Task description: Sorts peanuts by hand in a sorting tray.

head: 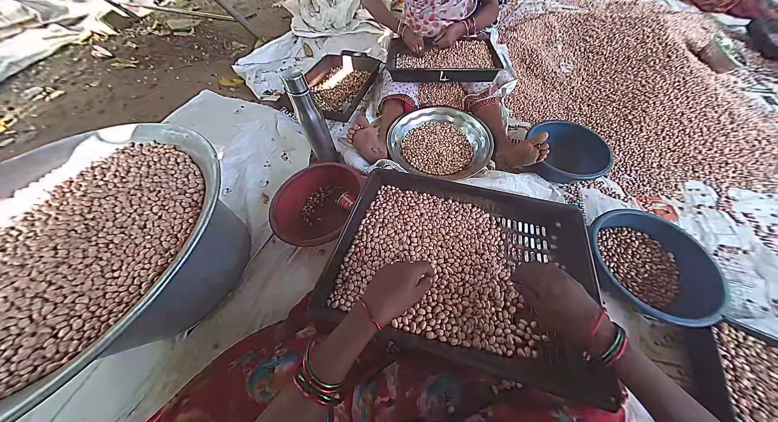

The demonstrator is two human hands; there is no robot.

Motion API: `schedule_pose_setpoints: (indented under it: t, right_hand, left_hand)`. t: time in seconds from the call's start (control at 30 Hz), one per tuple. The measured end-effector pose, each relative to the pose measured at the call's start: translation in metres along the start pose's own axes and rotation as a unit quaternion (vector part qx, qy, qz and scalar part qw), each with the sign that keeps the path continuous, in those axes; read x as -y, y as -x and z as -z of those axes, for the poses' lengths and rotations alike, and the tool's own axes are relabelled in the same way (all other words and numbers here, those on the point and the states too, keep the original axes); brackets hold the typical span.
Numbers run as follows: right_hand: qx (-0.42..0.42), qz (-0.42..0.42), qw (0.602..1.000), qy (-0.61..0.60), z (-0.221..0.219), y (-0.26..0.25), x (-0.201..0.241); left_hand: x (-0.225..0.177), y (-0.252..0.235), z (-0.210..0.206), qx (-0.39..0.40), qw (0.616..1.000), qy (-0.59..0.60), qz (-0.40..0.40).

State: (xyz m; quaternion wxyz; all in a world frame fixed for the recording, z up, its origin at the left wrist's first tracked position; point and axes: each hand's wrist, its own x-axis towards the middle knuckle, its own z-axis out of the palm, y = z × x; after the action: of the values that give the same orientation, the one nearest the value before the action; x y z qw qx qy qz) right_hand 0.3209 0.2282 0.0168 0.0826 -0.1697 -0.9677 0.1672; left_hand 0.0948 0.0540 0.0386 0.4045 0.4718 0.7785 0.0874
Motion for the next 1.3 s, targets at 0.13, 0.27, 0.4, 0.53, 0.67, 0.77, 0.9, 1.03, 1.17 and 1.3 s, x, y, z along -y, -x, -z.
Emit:
schedule_pose_setpoints:
  t: [0.13, 0.27, 0.4, 0.53, 0.67, 0.77, 0.9, 1.03, 1.17, 1.3]
  right_hand:
    - [0.052, 0.063, 0.995, -0.050, -0.021, -0.018, 0.042]
    - [0.228, 0.030, 0.972, -0.045, -0.023, -0.036, 0.065]
    - [0.434, -0.056, 0.898, 0.056, -0.012, -0.054, 0.077]
    - [0.214, -0.071, 0.974, -0.007, -0.008, -0.038, 0.056]
    - [0.110, -0.073, 0.989, -0.064, -0.008, -0.054, 0.048]
    - [0.073, -0.064, 0.991, -0.091, -0.017, -0.082, 0.053]
    - [0.089, -0.046, 0.990, -0.095, -0.034, -0.120, 0.069]
    - [0.220, -0.052, 0.974, 0.031, -0.050, -0.147, 0.086]
    - [0.208, -0.083, 0.975, -0.007, -0.046, -0.151, 0.094]
    - [0.141, 0.034, 0.975, -0.168, -0.021, -0.127, 0.122]
  left_hand:
    - [0.004, 0.008, 0.001, 0.011, 0.999, -0.042, 0.029]
    - [0.021, 0.022, 0.003, -0.036, 0.997, -0.037, 0.059]
    - [0.015, 0.021, -0.003, 0.017, 0.997, -0.063, 0.037]
    - [0.000, 0.012, -0.010, 0.068, 0.983, -0.148, 0.082]
    - [0.014, 0.012, -0.009, -0.052, 0.996, 0.059, 0.042]
    - [0.035, 0.007, -0.017, -0.222, 0.846, 0.479, -0.072]
    - [0.039, 0.004, -0.006, -0.245, 0.689, 0.679, -0.058]
    - [0.039, 0.002, -0.005, -0.282, 0.702, 0.654, 0.020]
    - [0.045, 0.006, -0.008, -0.230, 0.720, 0.652, 0.056]
    - [0.048, 0.009, -0.010, -0.133, 0.728, 0.670, 0.061]
